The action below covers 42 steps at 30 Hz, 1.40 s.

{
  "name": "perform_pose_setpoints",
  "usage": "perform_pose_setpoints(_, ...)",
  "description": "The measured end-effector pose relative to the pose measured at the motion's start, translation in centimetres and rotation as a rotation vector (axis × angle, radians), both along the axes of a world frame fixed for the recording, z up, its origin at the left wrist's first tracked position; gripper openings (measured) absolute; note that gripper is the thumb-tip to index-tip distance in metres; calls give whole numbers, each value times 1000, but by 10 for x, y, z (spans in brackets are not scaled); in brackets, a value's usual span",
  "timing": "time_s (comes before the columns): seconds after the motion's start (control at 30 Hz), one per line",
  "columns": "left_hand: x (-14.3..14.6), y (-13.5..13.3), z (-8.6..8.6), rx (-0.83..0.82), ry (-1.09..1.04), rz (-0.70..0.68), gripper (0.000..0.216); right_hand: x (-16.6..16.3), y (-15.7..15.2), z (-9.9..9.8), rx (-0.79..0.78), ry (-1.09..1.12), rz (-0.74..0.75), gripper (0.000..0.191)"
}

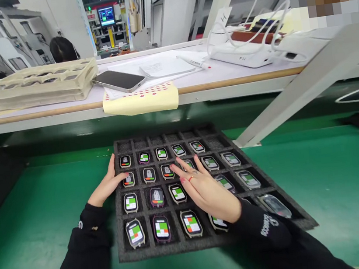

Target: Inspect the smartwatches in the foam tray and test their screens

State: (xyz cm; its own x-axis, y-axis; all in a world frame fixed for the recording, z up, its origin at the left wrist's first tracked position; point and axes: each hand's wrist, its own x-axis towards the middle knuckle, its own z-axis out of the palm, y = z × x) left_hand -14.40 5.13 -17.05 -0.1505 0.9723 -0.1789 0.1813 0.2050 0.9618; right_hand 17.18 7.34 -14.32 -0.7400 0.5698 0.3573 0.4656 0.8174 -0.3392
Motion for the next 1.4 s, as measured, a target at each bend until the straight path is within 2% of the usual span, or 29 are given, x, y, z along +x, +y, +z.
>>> perform_pose_setpoints(0.17,-2,-7,-4,12,-47,-88,107,1,11,0,11,79,-9,49)
perform_pose_setpoints(0.37,-1,-3,-12,64,-165,-68,104,-2,15,-5,-29,74,3,49)
perform_pose_setpoints(0.6,7,-6,2,50,-10,-160,122,-10,8,-2,-103,-24,92,52)
perform_pose_setpoints(0.7,7,-6,5,58,44,-200,122,-16,4,1,-104,-66,157,52)
perform_pose_setpoints(0.87,8,-6,8,26,8,-169,105,-32,2,2,-58,-108,213,52)
perform_pose_setpoints(1.07,12,-7,12,24,47,-146,105,-42,6,-7,-25,-139,232,50)
perform_pose_setpoints(1.2,12,-7,9,38,58,-140,104,-33,3,-1,-39,-95,224,50)
perform_pose_setpoints(1.4,12,-7,8,24,69,-117,108,-12,-18,10,-116,-44,265,48)
